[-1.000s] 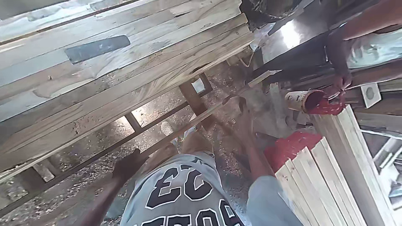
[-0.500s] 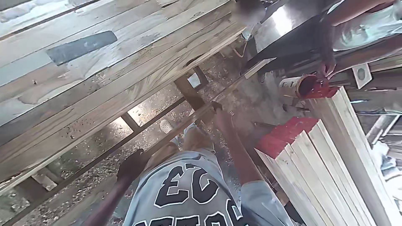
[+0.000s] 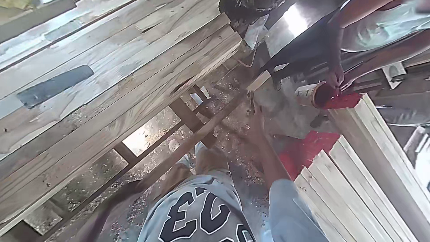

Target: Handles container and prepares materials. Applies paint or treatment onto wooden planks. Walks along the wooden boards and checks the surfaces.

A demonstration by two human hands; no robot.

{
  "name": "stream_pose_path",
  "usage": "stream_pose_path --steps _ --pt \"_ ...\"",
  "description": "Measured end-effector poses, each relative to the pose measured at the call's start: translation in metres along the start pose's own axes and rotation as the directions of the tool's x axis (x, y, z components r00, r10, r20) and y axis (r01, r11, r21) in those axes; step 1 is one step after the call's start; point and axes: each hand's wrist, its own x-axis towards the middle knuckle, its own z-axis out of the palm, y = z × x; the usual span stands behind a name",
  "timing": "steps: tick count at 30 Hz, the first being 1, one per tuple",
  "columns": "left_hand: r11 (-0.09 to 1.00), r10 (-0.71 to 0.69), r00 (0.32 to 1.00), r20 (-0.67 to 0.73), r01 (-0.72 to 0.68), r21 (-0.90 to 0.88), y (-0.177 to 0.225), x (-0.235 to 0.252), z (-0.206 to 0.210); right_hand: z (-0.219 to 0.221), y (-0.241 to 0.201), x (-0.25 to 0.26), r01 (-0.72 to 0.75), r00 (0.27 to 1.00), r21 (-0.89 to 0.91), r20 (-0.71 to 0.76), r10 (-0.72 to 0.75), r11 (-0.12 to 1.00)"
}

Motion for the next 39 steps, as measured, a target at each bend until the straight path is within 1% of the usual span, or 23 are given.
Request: stream_pose_path --steps 2,3,6,8,10,13,15,16,18,19,20,22,24,25,27,29,30,32,34,36,37,38,39 --pt "0.998 -0.056 0.998 -0.024 0.056 0.001 0.008 -0.001 0.004 0.009 0.009 0.030 0.043 0.998 -0.078 -0.038 -0.046 0.996" --pt "0.997 -0.074 0.997 -0.029 0.074 0.005 0.009 -0.003 0.005 0.014 0.015 0.035 0.029 0.999 -0.126 -0.025 -0.032 0.992" --pt "0.997 -0.074 0.995 -0.073 0.076 0.025 0.005 -0.001 0.002 0.019 0.040 0.031 -0.038 0.994 -0.347 0.086 0.072 0.937" --pt "0.994 -0.080 0.991 -0.107 0.087 0.064 0.002 0.004 0.007 0.012 0.052 0.023 -0.057 0.991 -0.389 0.089 0.099 0.920" --pt "0.990 -0.081 0.984 -0.156 0.097 0.099 0.008 0.000 0.012 -0.010 0.038 0.027 -0.051 0.992 -0.348 0.088 0.087 0.936" --pt "0.981 -0.095 0.969 -0.230 0.130 0.143 0.016 -0.012 0.021 -0.039 0.008 0.069 -0.075 0.989 -0.252 0.108 0.105 0.965" --pt "0.980 -0.107 0.955 -0.277 0.148 0.133 0.016 -0.014 0.025 -0.044 -0.011 0.096 -0.137 0.972 -0.152 0.170 0.163 0.979" --pt "0.981 -0.102 0.948 -0.302 0.147 0.128 0.011 -0.012 0.029 -0.043 -0.023 0.092 -0.202 0.950 -0.097 0.223 0.219 0.975" --pt "0.984 -0.092 0.947 -0.308 0.133 0.115 0.006 -0.009 0.030 -0.035 -0.049 0.060 -0.305 0.902 -0.009 0.317 0.292 0.952" --pt "0.986 -0.086 0.950 -0.299 0.124 0.110 0.005 -0.008 0.031 -0.025 -0.056 0.040 -0.309 0.894 -0.015 0.338 0.295 0.951" --pt "0.986 -0.083 0.955 -0.286 0.120 0.114 0.004 -0.007 0.033 -0.013 -0.059 0.019 -0.290 0.895 -0.044 0.343 0.287 0.956" --pt "0.982 -0.075 0.965 -0.251 0.115 0.151 -0.006 -0.001 0.034 0.003 -0.068 -0.014 -0.223 0.888 -0.157 0.375 0.267 0.962" --pt "0.976 -0.043 0.976 -0.216 0.087 0.200 -0.008 0.005 0.031 -0.002 -0.071 -0.034 -0.214 0.866 -0.207 0.411 0.284 0.955" --pt "0.972 -0.031 0.981 -0.191 0.074 0.224 -0.005 0.005 0.030 -0.007 -0.068 -0.040 -0.227 0.857 -0.197 0.423 0.292 0.954" --pt "0.978 -0.018 0.989 -0.150 0.049 0.205 0.007 -0.002 0.022 -0.015 -0.051 -0.054 -0.302 0.847 -0.082 0.435 0.306 0.950" --pt "0.987 -0.036 0.987 -0.155 0.060 0.151 0.013 -0.013 0.014 -0.008 -0.035 -0.083 -0.371 0.858 0.178 0.440 0.263 0.911" --pt "0.990 -0.036 0.989 -0.146 0.055 0.128 0.016 -0.019 0.011 -0.002 -0.027 -0.103 -0.396 0.867 0.312 0.437 0.239 0.864" --pt "0.996 0.003 0.992 -0.127 0.009 0.094 0.022 -0.021 0.000 0.013 -0.017 -0.150 -0.381 0.890 0.514 0.429 0.154 0.769" --pt "0.998 0.050 0.993 -0.110 -0.045 0.045 0.019 -0.016 -0.009 0.039 -0.011 -0.201 -0.350 0.907 0.635 0.413 0.080 0.689" --pt "0.996 0.085 0.989 -0.123 -0.086 -0.008 0.017 -0.017 -0.014 0.077 -0.006 -0.238 -0.319 0.915 0.690 0.402 0.022 0.649" --pt "0.994 0.103 0.985 -0.139 -0.108 -0.031 0.013 -0.016 -0.013 0.097 -0.005 -0.253 -0.290 0.919 0.688 0.395 -0.008 0.665" --pt "0.991 0.121 0.980 -0.156 -0.129 -0.044 0.009 -0.016 -0.012 0.115 -0.007 -0.264 -0.218 0.929 0.652 0.367 -0.050 0.726" --pt "0.988 0.142 0.977 -0.159 -0.150 -0.044 0.004 -0.017 -0.013 0.130 -0.012 -0.270 -0.100 0.944 0.548 0.316 -0.095 0.830"
